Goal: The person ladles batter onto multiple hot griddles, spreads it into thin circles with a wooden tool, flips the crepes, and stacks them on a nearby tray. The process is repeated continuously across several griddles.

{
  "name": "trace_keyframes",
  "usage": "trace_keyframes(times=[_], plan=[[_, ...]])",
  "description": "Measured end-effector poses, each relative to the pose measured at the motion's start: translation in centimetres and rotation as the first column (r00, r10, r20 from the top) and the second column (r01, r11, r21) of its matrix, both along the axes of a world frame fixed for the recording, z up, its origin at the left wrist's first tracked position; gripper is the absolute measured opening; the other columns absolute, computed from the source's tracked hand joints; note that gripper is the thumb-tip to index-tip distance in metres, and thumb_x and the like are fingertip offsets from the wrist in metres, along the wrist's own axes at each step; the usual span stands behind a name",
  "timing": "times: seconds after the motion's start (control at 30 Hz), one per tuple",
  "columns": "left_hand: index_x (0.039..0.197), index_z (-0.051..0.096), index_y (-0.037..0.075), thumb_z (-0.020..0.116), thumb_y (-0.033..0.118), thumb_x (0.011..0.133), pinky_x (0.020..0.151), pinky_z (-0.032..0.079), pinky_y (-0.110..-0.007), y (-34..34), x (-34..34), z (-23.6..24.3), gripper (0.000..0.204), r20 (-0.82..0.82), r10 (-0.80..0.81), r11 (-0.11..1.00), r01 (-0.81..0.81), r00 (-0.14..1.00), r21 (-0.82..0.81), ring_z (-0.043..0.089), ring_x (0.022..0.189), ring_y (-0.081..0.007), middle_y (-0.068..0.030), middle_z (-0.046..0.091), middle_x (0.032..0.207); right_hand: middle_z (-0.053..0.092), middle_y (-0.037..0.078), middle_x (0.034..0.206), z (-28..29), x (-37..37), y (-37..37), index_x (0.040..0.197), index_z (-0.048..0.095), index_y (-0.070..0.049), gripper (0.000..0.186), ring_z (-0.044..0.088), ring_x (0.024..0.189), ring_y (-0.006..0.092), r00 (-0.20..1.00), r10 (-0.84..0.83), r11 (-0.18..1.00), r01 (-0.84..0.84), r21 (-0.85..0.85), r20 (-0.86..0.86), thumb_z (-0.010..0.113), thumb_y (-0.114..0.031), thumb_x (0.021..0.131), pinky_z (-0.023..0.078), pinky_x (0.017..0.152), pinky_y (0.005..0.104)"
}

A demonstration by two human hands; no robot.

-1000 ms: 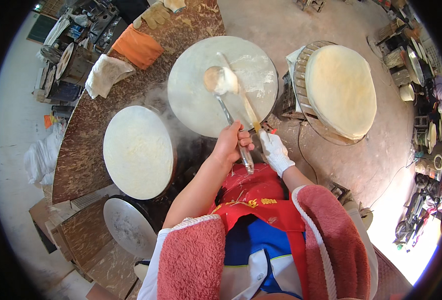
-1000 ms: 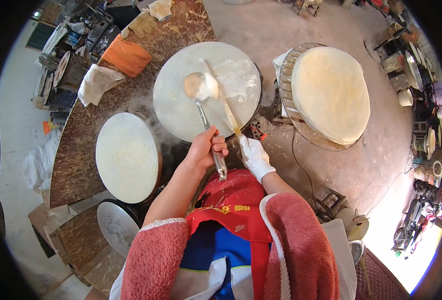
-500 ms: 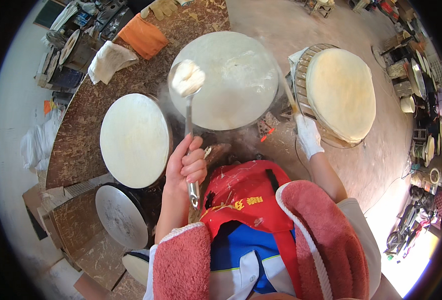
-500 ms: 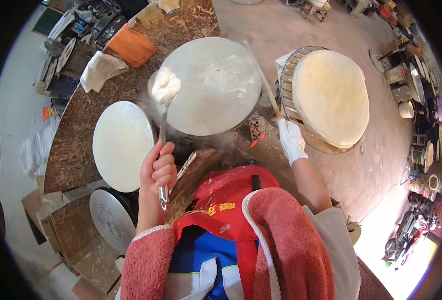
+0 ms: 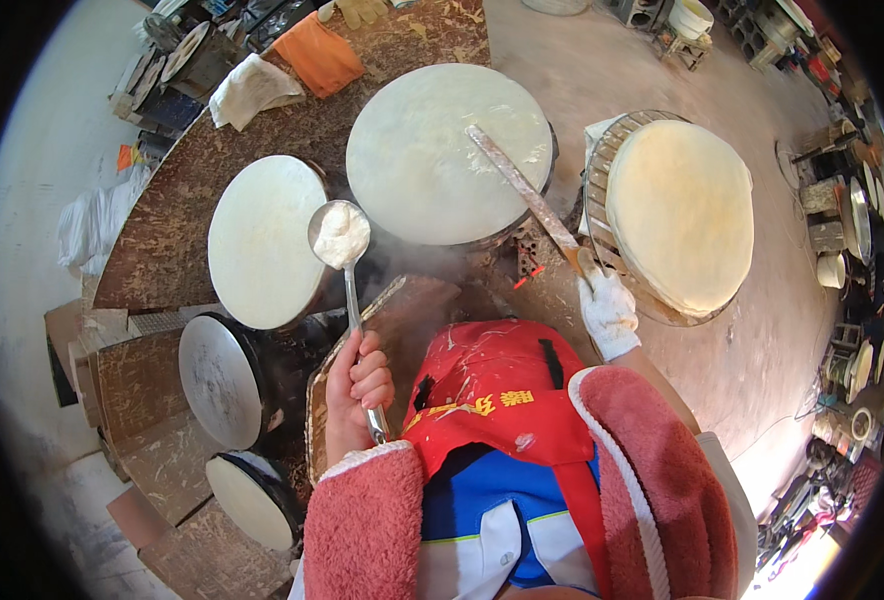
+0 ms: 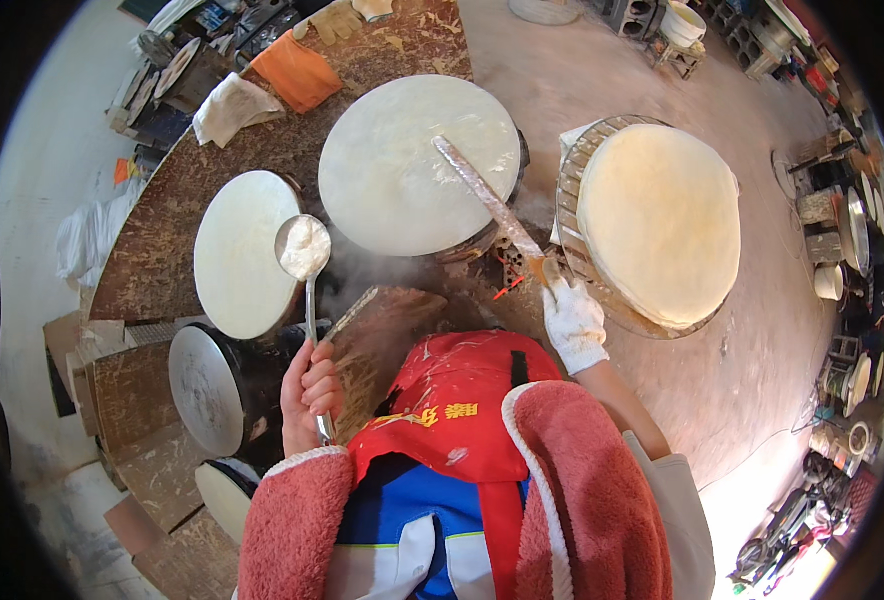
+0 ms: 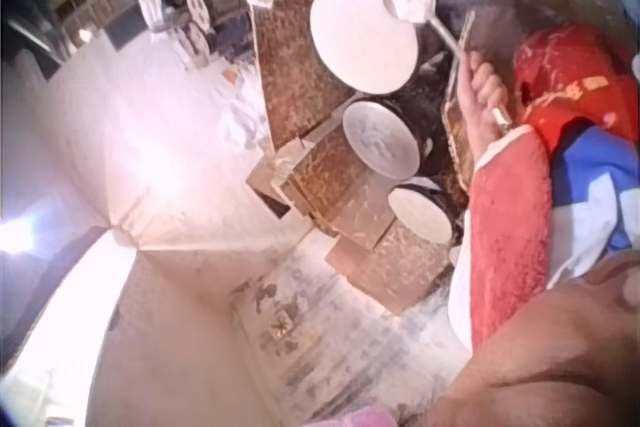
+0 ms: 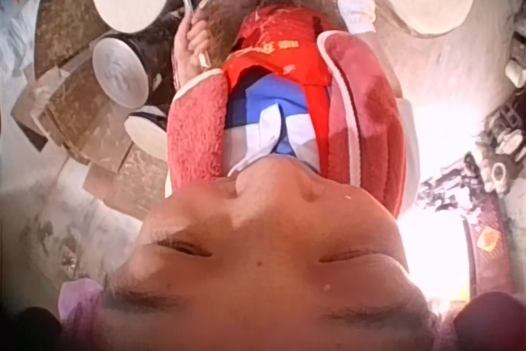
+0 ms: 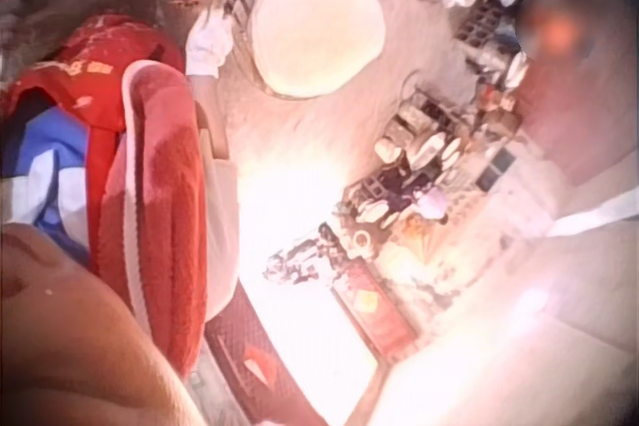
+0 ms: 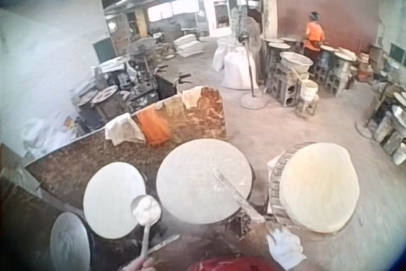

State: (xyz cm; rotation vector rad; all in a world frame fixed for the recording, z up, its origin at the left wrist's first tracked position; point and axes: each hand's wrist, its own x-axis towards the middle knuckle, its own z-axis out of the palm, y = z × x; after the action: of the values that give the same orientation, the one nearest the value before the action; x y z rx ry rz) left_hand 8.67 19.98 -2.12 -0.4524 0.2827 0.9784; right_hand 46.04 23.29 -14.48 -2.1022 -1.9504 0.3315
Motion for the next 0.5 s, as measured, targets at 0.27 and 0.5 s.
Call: trace_keyframes(times=[0.27,0.5], plan=[[0.087,0.040,0.010,0.034,0.033,0.106,0.037,0.031,-0.025,-3.4,2.6,0.1,0.030,0.025,0.064,0.998,-0.064,0.998,0.022,0.028,0.039,-0.0058,0.0055,0.029,0.054,0.065,0.023,0.104,1.2,2.5,2.4,0.134,0.053,-0.020,0.045,0.064,0.089,0.0413,0.994,-0.064,0.998,0.062,-0.031,-0.084,0.058,-0.029,0.091,0.051,0.077,0.0492],[0.085,0.040,0.011,0.031,0.033,0.106,0.036,0.034,-0.027,-8.2,3.6,0.1,0.032,0.066,0.246,0.968,-0.249,0.967,0.043,0.030,0.037,-0.0065,0.0053,0.030,0.053,0.066,0.019,0.115,-2.0,-4.2,1.6,0.131,0.056,-0.006,0.047,0.062,0.111,0.0257,0.698,0.049,0.879,-0.369,-0.301,-0.715,0.060,-0.030,0.091,0.045,0.095,0.0325]])
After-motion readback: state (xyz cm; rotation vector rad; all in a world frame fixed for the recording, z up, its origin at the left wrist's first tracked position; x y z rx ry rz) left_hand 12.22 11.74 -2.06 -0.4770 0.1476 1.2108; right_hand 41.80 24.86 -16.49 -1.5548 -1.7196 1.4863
